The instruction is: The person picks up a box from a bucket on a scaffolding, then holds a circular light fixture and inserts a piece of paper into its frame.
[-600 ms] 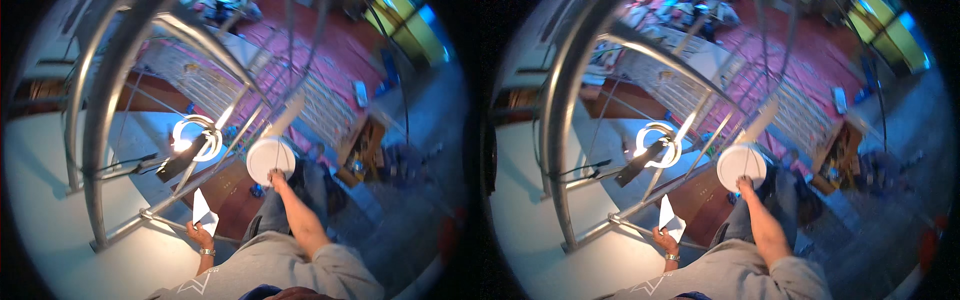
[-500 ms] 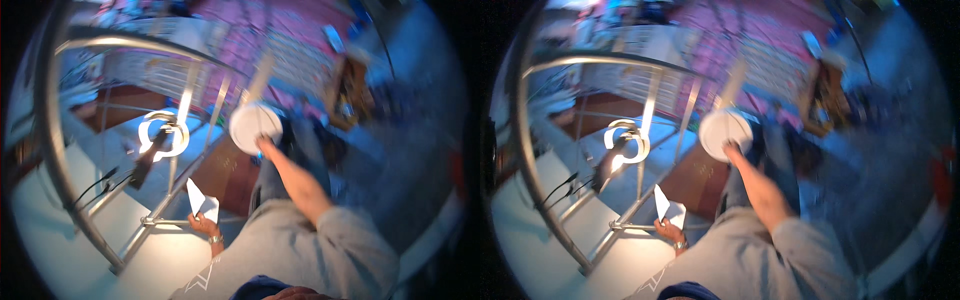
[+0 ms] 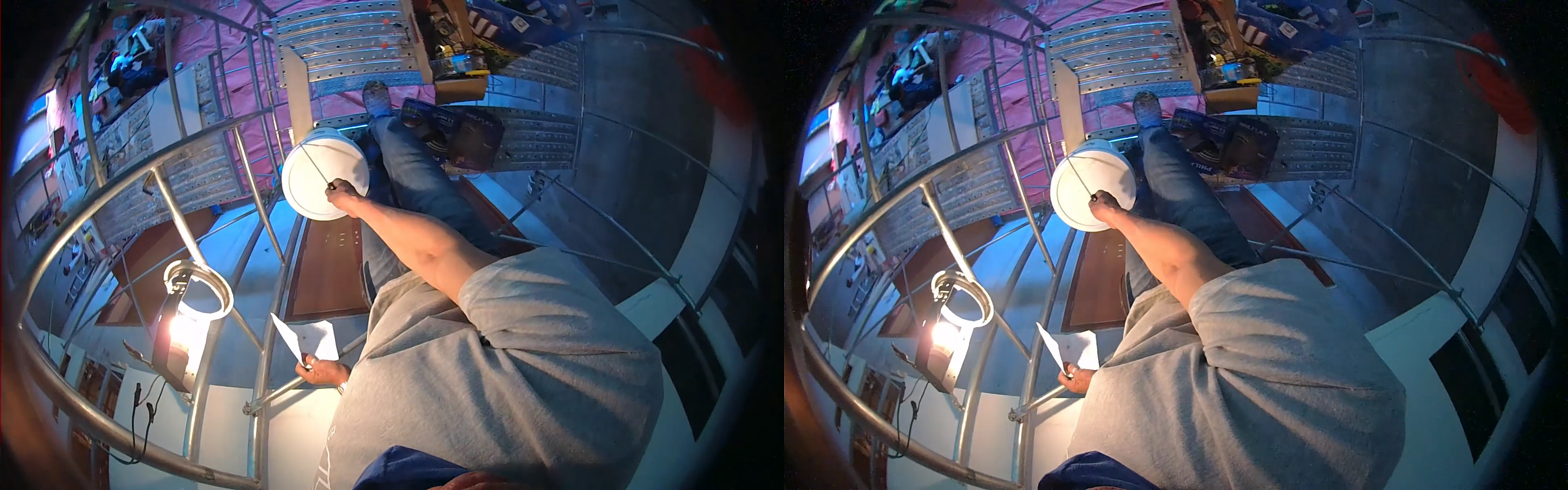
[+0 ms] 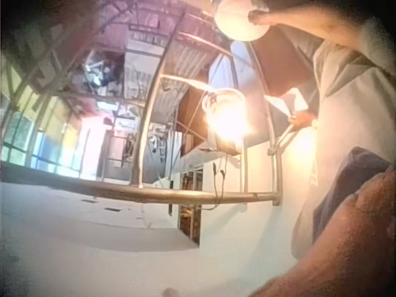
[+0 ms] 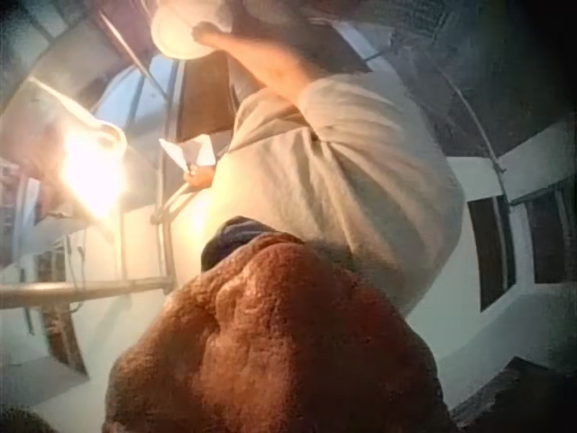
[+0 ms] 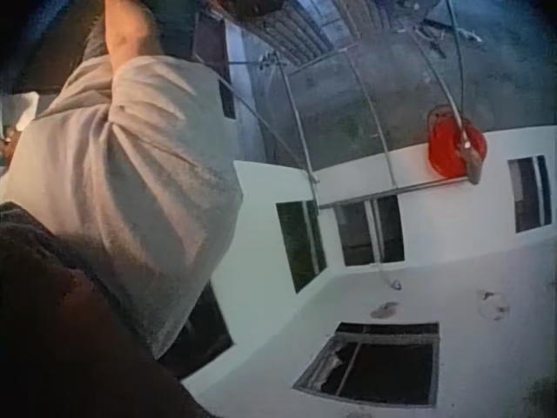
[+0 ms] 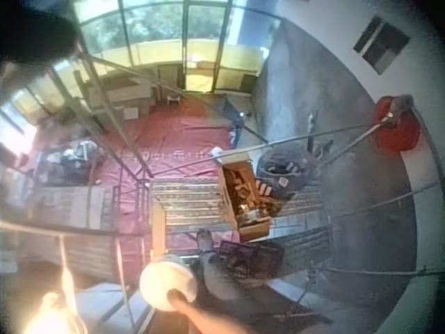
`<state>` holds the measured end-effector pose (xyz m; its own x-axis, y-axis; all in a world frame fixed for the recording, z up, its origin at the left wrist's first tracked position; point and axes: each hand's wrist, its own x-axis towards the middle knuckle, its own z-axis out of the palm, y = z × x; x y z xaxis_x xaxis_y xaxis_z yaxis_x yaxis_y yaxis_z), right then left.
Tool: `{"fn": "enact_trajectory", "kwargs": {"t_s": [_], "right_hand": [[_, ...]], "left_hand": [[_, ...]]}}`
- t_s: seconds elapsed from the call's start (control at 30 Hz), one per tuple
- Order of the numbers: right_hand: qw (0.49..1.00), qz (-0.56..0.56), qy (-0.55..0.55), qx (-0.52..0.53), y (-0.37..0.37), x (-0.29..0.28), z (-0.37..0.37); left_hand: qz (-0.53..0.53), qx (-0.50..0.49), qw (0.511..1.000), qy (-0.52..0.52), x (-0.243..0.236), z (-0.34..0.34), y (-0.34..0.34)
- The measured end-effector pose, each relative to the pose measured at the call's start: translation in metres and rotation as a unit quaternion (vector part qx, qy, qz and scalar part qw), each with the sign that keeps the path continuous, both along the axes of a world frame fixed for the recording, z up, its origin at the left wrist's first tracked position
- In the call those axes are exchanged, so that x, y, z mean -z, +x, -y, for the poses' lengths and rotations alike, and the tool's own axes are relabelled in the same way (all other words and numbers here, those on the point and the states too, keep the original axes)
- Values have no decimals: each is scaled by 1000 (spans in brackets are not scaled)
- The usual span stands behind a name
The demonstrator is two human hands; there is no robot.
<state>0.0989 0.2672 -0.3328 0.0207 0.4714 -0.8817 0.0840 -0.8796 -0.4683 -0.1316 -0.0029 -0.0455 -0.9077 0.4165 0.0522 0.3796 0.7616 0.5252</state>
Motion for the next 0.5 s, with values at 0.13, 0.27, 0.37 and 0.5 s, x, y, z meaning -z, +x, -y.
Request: {"fn": "enact_trajectory", "kwargs": {"t_s": [0.13, 0.27, 0.37, 0.5], "right_hand": [[1000, -13, -6, -13, -2, -5, -3], [1000, 18, 13, 10, -7, 5, 2], [999, 26, 20, -11, 1, 12, 3], [1000, 3, -7, -1, 6, 5, -1]], "left_hand": [[-29, 10, 999, -5, 6, 8, -14], [-24, -15, 999, -22, 9, 7, -23], [-20, -8, 998, -65, 3, 2, -17], [-3, 14, 999, -29, -10, -2, -3]]}}
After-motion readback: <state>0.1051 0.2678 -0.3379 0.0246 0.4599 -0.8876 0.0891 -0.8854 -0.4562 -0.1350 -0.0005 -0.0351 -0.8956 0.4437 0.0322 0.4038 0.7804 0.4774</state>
